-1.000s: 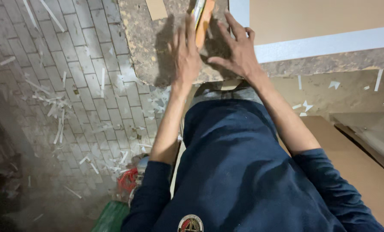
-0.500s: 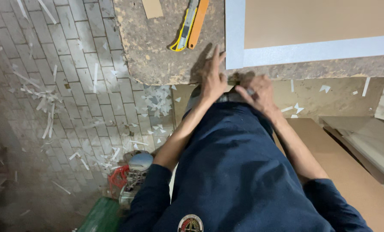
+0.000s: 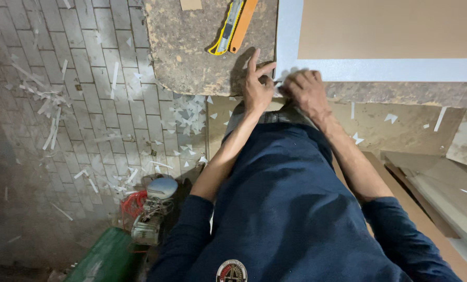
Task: The person cuts white mat board strips around a picture frame opening using a utility knife guided along an orange ruler, peels away the cut strips, then positions the frame, places a backing board, and scrapes residue off a board surface.
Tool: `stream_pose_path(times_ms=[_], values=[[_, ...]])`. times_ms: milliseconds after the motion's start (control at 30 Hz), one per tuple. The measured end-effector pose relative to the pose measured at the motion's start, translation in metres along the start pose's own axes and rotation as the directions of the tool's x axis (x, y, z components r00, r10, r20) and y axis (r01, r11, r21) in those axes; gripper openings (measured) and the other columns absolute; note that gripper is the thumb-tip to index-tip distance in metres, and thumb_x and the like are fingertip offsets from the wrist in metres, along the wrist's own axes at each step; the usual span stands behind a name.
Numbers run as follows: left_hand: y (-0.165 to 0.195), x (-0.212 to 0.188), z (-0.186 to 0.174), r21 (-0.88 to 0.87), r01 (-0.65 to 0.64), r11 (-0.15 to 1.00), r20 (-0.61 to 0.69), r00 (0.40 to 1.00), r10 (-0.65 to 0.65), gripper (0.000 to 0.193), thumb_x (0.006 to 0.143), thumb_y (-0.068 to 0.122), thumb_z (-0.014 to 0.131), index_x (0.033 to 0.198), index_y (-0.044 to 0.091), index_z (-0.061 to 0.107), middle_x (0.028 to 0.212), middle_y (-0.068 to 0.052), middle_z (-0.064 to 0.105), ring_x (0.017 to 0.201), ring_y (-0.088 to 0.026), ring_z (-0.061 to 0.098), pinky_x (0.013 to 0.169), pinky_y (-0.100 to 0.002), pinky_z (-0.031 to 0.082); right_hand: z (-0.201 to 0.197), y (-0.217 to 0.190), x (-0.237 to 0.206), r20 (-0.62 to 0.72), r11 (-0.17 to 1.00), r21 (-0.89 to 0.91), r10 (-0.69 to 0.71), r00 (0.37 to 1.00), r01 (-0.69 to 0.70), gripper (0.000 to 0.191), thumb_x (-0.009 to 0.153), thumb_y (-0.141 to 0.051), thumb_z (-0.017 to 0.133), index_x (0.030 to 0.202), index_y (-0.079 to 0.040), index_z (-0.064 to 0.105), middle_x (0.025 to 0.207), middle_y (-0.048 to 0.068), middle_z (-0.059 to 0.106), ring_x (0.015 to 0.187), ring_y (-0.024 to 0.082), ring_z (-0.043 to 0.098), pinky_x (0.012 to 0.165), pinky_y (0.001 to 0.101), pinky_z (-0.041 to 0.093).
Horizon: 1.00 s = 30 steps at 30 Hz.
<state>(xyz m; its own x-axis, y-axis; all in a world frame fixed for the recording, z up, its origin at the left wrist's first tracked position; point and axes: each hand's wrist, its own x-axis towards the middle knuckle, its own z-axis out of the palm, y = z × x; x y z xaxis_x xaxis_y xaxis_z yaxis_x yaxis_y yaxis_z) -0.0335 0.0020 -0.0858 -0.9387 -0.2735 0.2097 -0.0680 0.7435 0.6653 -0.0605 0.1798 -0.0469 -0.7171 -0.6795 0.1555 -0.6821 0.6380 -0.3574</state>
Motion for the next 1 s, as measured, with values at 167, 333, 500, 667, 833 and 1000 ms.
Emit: stream_pose_path(times_ms=[167,333,500,667,833,1000], values=[[0.005,0.005,0.009,-0.445,0.434,0.783,0.274,0.899,-0.343,0.09,0.082,-0.007,0.073,0.159,0.013,0.031,0.109,-0.004,0.078,0.096,-0.018,0.074,0.093,-0.034,0.057,-0.002,-0.016,-0.016,0.12,0.936,0.338,-0.15,0.981,0.102,0.037,0.086,-0.028,0.08,0.116,-0.007,0.073,0.128,0.011,0.07,0.123,0.03,0.062,0.096,0.0431,0.046],[0.006,0.015,0.017,-0.333,0.42,0.844,0.269,0.9,-0.342,0.094,0.081,-0.002,0.079,0.159,0.016,0.03,0.101,-0.001,0.078,0.079,-0.014,0.073,0.085,-0.034,0.056,-0.014,-0.004,-0.014,0.087,0.863,0.493,0.08,0.993,-0.112,0.05,0.085,-0.041,0.084,0.121,-0.007,0.073,0.126,0.01,0.069,0.119,0.031,0.062,0.101,0.0459,0.046],[-0.003,0.023,0.011,-0.397,0.318,0.861,0.299,0.932,-0.206,0.102,0.075,-0.007,0.075,0.16,0.015,0.025,0.106,-0.001,0.08,0.087,-0.015,0.075,0.086,-0.035,0.056,-0.009,0.036,0.015,-0.134,0.959,0.281,0.075,0.988,-0.035,0.051,0.091,-0.033,0.086,0.128,-0.004,0.069,0.145,0.012,0.065,0.14,0.037,0.054,0.114,0.0478,0.043],[0.0,0.024,0.009,-0.449,0.263,0.854,0.249,0.955,-0.163,0.104,0.075,-0.002,0.084,0.159,0.015,0.024,0.105,-0.005,0.077,0.088,-0.017,0.074,0.083,-0.034,0.06,0.0,0.042,0.035,-0.04,0.961,0.273,-0.018,0.999,0.028,0.054,0.083,-0.029,0.086,0.128,-0.003,0.073,0.147,0.01,0.064,0.144,0.037,0.051,0.119,0.0517,0.039],[0.008,0.027,0.015,-0.408,0.27,0.872,0.192,0.959,-0.208,0.1,0.077,-0.001,0.084,0.159,0.015,0.031,0.095,-0.006,0.075,0.08,-0.017,0.075,0.075,-0.031,0.062,-0.015,0.041,0.047,-0.02,0.929,0.371,0.002,1.0,0.006,0.04,0.087,-0.02,0.083,0.124,-0.005,0.074,0.145,0.007,0.066,0.145,0.033,0.053,0.119,0.0512,0.04],[0.006,0.033,0.016,-0.488,0.29,0.823,0.232,0.952,-0.198,0.097,0.08,-0.001,0.082,0.159,0.011,0.027,0.092,-0.005,0.076,0.08,-0.016,0.075,0.074,-0.03,0.062,-0.029,0.041,0.056,-0.048,0.94,0.336,-0.04,0.998,0.054,0.018,0.09,-0.014,0.081,0.095,-0.005,0.067,0.135,0.006,0.069,0.139,0.03,0.056,0.11,0.049,0.042]])
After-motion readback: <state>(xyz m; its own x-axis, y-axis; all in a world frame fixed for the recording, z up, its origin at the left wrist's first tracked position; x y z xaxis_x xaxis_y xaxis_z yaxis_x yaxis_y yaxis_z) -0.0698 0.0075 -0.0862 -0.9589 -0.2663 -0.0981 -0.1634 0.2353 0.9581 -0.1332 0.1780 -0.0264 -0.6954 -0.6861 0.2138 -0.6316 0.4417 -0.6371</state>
